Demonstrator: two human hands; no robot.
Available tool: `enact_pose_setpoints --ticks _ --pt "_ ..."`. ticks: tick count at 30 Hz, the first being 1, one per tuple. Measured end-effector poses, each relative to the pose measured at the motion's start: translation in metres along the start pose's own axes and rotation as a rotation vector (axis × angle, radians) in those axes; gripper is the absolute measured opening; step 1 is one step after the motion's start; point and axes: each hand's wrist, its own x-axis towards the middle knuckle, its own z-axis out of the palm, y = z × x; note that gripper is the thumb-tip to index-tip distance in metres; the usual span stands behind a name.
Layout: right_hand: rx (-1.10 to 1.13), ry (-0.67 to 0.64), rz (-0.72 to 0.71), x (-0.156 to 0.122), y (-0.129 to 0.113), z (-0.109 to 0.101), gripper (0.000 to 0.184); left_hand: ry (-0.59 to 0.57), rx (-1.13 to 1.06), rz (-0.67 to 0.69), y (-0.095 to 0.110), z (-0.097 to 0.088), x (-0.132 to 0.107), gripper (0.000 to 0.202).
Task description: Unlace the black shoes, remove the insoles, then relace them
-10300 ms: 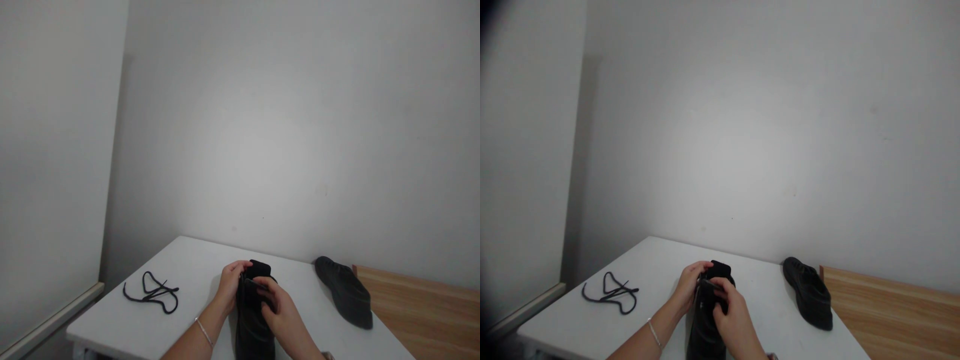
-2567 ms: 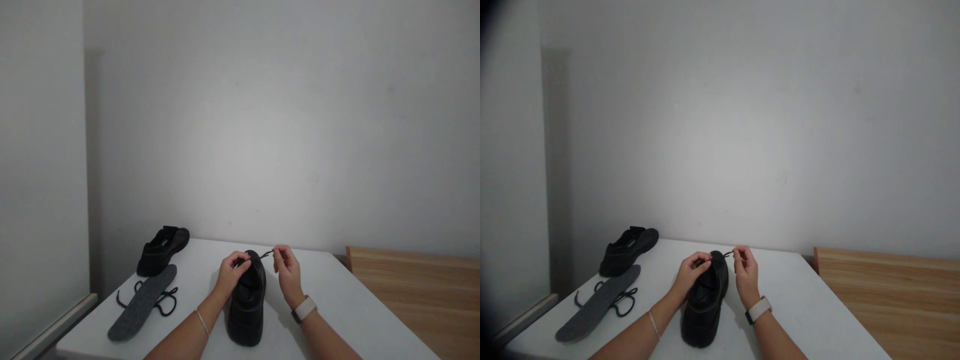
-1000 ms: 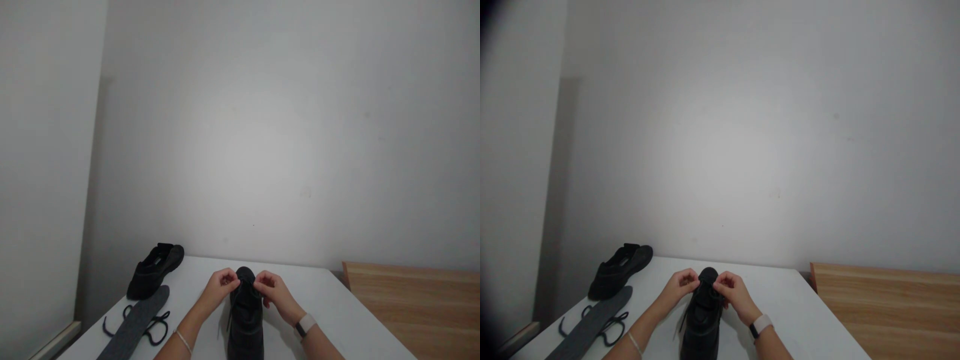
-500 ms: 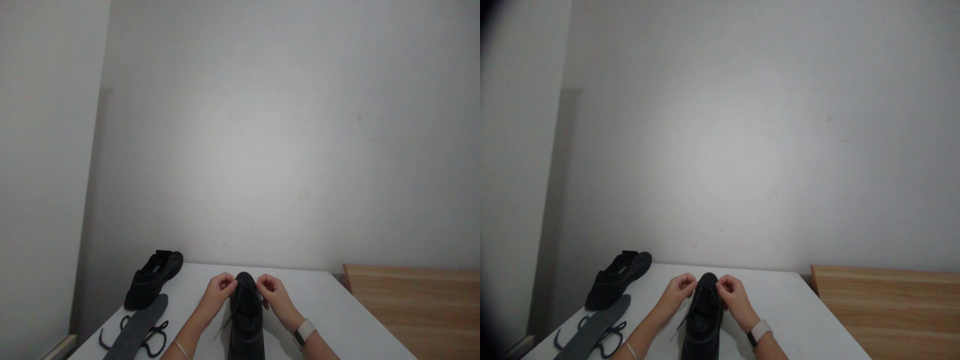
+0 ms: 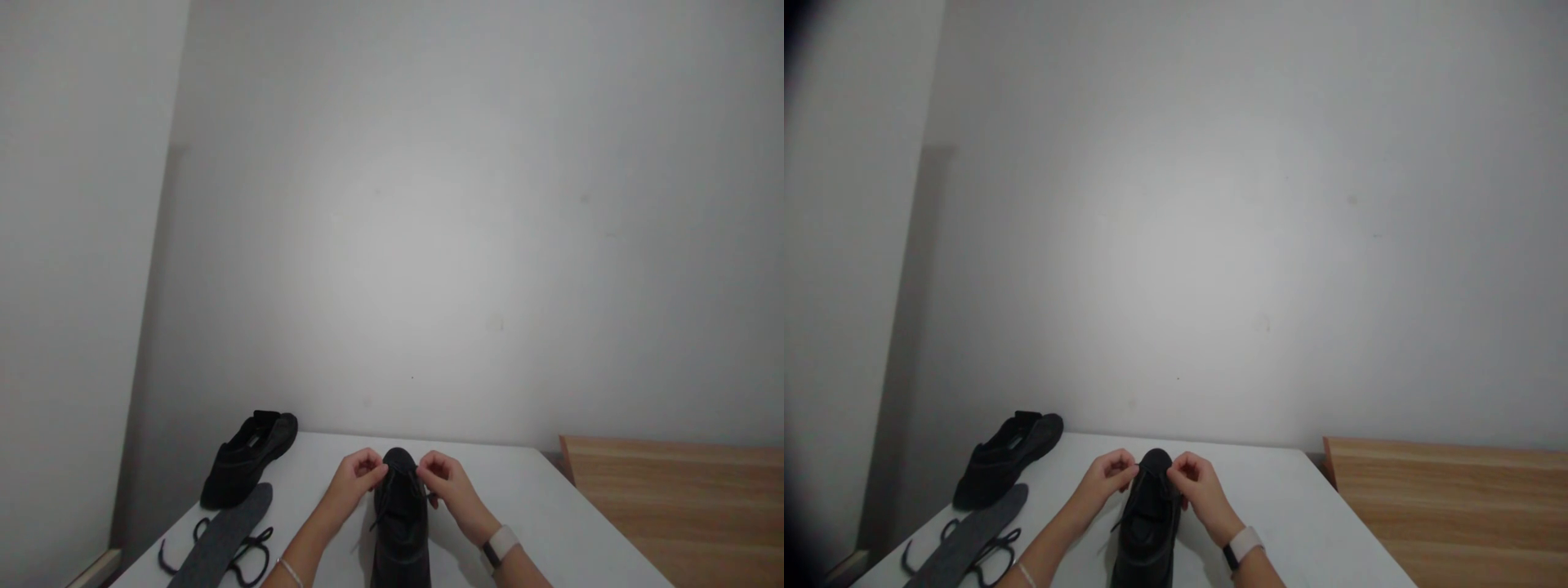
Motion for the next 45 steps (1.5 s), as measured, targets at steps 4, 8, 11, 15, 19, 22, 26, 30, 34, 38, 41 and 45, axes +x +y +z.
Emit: enact_pose_setpoints --ticks 4,8,11,15,19,22,26,30,34,38,41,45 --pt "0.021 0.063 -0.018 0.003 0.001 -0.003 0.045 0.06 0.003 0.02 -0.001 -0.002 0.004 0.043" --pt "0.039 0.048 0.006 0.001 0.001 -0.007 0.038 0.032 -0.001 0.005 -0.002 -0.001 0.002 0.043" --pt "0.032 -0.001 0.019 -0.002 0.0 -0.007 0.035 -0.03 0.007 -0.015 -0.002 0.0 -0.001 0.045" --pt "0.035 -0.033 0.004 -0.002 0.0 -0.006 0.035 -0.046 0.018 -0.015 0.0 0.002 -0.002 0.047" --pt "0.068 0.039 -0.035 0.001 0.003 -0.009 0.032 0.025 0.018 0.005 0.005 0.0 -0.002 0.045" --pt "0.093 0.083 -0.036 0.003 0.005 -0.012 0.03 0.08 0.012 0.015 0.007 -0.003 -0.001 0.043" --pt "0.109 0.045 -0.009 0.002 0.005 -0.009 0.033 0.042 0.002 -0.015 0.005 -0.003 -0.001 0.046" --pt "0.112 -0.022 -0.007 0.0 0.002 -0.004 0.036 -0.035 -0.003 -0.04 0.001 0.0 -0.001 0.051" --pt "0.148 0.01 -0.013 0.001 0.001 -0.005 0.036 -0.005 -0.038 -0.029 0.002 -0.001 -0.001 0.048" --pt "0.236 0.091 0.0 0.002 0.001 -0.009 0.036 0.078 -0.126 -0.034 0.005 -0.005 -0.002 0.04" --pt "0.301 0.109 0.015 0.001 -0.001 -0.009 0.037 0.129 -0.196 -0.046 0.007 -0.006 -0.003 0.038" --pt "0.368 0.091 0.036 0.0 -0.004 -0.007 0.043 0.179 -0.286 -0.058 0.009 -0.005 -0.004 0.035"
